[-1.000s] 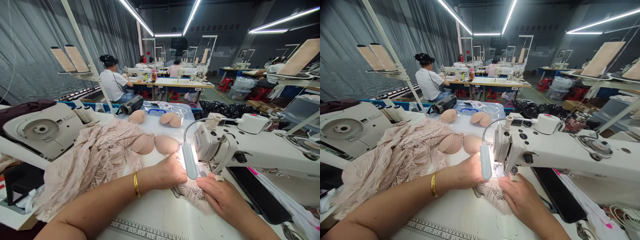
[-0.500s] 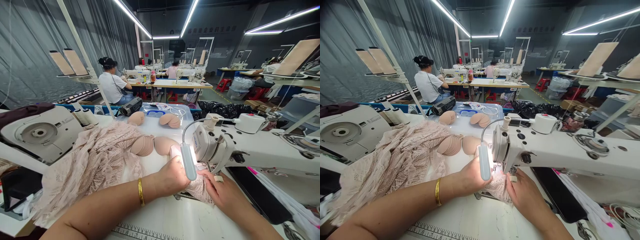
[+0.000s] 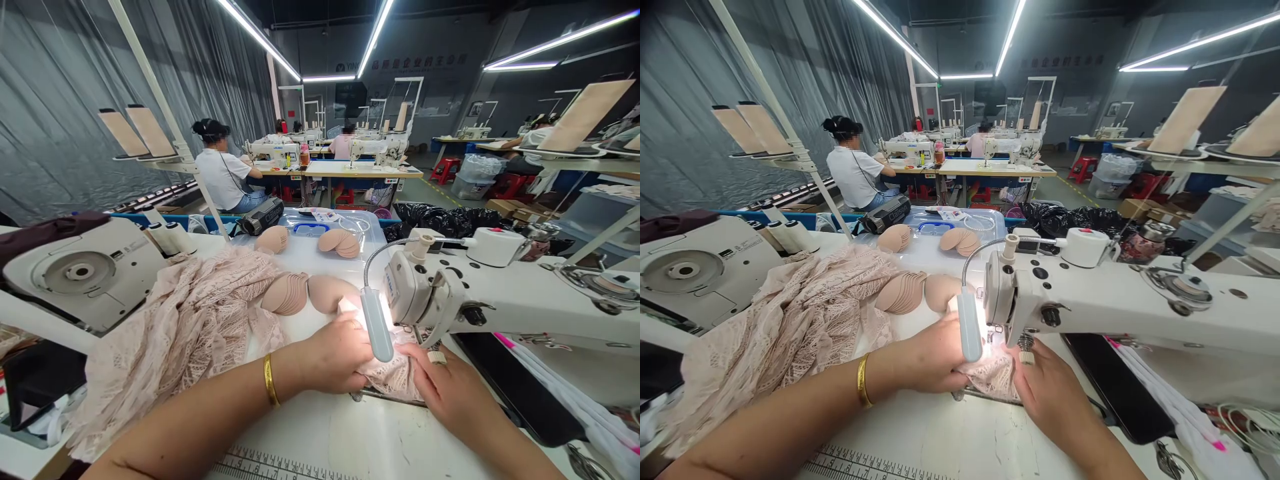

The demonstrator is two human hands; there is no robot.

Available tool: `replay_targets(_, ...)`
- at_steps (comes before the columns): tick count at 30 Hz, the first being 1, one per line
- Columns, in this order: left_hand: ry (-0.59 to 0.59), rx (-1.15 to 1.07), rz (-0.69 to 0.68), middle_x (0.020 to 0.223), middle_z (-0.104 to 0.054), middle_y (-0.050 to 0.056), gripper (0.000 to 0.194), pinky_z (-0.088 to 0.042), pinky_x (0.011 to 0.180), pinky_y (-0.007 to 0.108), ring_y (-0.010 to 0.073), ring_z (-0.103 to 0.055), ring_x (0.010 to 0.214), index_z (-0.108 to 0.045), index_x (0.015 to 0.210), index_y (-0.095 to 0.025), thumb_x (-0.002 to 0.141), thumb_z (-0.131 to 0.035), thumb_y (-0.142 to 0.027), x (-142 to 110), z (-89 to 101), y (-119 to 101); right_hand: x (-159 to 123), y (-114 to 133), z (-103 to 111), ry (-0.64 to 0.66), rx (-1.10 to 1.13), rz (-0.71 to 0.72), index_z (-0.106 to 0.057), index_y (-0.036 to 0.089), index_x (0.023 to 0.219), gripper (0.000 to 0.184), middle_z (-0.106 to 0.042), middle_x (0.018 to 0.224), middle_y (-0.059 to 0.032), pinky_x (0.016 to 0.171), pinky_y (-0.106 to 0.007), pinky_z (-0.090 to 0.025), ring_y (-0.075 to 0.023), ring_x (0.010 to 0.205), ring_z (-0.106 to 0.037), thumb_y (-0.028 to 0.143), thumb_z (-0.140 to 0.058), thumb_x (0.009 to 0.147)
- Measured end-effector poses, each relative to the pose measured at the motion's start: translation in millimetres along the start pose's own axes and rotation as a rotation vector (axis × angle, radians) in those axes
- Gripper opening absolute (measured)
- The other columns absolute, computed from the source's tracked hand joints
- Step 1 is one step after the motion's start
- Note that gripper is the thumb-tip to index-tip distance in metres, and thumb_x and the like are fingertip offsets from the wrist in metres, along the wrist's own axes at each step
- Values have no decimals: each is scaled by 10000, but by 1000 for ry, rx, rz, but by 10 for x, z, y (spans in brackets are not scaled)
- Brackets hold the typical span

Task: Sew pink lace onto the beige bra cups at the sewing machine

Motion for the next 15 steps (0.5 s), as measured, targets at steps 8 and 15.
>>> replay_targets(8, 85, -222, -2, 1280, -657, 77, 409, -502, 880, 339, 250, -599, 1088, -598, 1180, -204, 804, -756, -233, -37, 98, -98, 67, 401, 11, 24, 93, 193, -569, 208, 1393, 300, -719, 1351, -126, 873, -372, -544, -284, 1225, -674, 220, -478, 1107)
replay_targets(15, 84, -8, 44, 1005, -676, 63, 160, -393, 808, 394, 249, -593, 927, -587, 922, -193, 812, -684, -133, -92, -1, -39, 39, 48, -191, 92, 4, 28, -711, 255, 1153, 415, -741, 949, -55, 809, -352, -541, -233, 934, -709, 47, -378, 1021)
Point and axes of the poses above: each hand's wrist, its own x-axis towards the middle knuckle, its own z-axis out of the back of the hand, y = z × x, the point moved 8 cm from there along x, towards the middle knuckle
